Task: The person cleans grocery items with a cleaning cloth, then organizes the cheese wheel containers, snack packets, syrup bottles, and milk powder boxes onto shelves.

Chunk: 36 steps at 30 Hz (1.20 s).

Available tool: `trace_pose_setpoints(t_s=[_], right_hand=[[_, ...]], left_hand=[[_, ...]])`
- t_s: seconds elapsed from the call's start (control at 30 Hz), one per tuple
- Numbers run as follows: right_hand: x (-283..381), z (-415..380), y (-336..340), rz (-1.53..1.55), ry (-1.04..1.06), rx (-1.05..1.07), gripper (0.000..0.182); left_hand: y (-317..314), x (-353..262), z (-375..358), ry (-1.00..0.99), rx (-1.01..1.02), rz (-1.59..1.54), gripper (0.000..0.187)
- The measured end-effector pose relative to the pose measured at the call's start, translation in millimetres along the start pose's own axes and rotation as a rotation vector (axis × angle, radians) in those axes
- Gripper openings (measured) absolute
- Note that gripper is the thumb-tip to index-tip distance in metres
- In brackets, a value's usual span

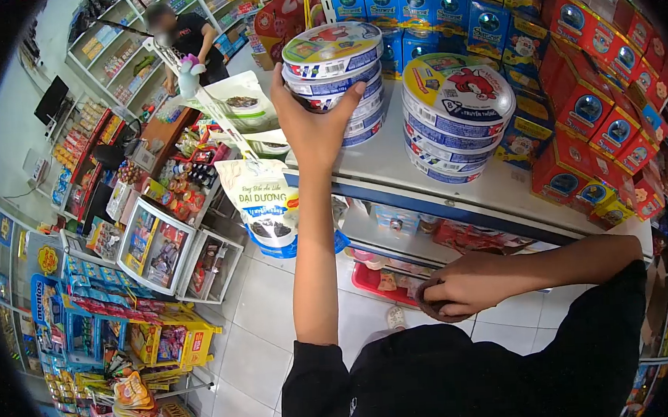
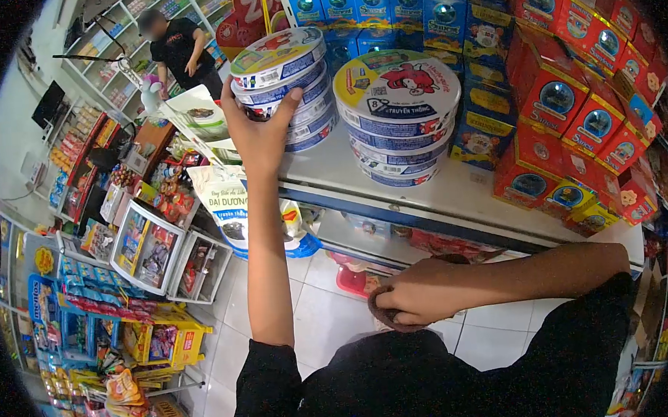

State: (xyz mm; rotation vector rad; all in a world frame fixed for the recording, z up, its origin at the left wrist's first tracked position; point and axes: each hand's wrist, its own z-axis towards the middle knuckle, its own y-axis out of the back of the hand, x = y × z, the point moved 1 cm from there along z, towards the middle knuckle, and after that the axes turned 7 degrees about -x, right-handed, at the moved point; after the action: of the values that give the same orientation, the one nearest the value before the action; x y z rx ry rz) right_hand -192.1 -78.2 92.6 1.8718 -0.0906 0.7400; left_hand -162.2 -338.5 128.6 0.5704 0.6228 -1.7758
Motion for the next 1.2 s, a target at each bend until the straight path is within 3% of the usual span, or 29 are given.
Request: trace_pose_setpoints(t_s=[0.27,0.3,0.4,0.43,0.53,0.57,0.7,0.93,0.97,1.2], right_hand=[[-1,0,-4,-0.028,0.000,-0.011,0.020],[-3,0,-6,-0.036,0.003,-0.017,0.020],[-2,-2,-6,-0.043,-0.004,-0.025,0.020],[-3,-2,-8,-0.034,0.010,-0.045,0.019],[-2,-2,-8,-0.053,0.004,-0.052,0.018],[-4,-3,-10,-0.062,0.012,-0.062,0.018],[0,-6,-7,-0.095,0.069,-0.160,0.016],[-3,-4,-8,-0.217,0.020,-0.055,0.018],[-4,-4,-9,-0.197,0.020,-0.047,0.018],[-3,-4,-5,-0.235,-0.025,0.000,0.019]], left_hand=[[1,-15,-1,0.050,0.091,-0.130,0.101],[-3,-12,-6,-0.050,-0.050,-0.099,0.103],[-5,-19,-2,-0.289,-0.112,0.022,0.105],[-5,-20,-1,-0.287,-0.055,-0.019,0.095],[-5,-16,2,-0.164,0.020,0.093,0.072],[-6,-15,6,-0.178,-0.077,0.023,0.051],[2,-29,14,-0.102,-0.041,-0.013,0.043],[21,-44,32,0.239,0.135,-0.101,0.036],[21,-38,32,0.143,0.121,-0.105,0.034],[23,-46,30,0.145,0.128,-0.106,0.035]])
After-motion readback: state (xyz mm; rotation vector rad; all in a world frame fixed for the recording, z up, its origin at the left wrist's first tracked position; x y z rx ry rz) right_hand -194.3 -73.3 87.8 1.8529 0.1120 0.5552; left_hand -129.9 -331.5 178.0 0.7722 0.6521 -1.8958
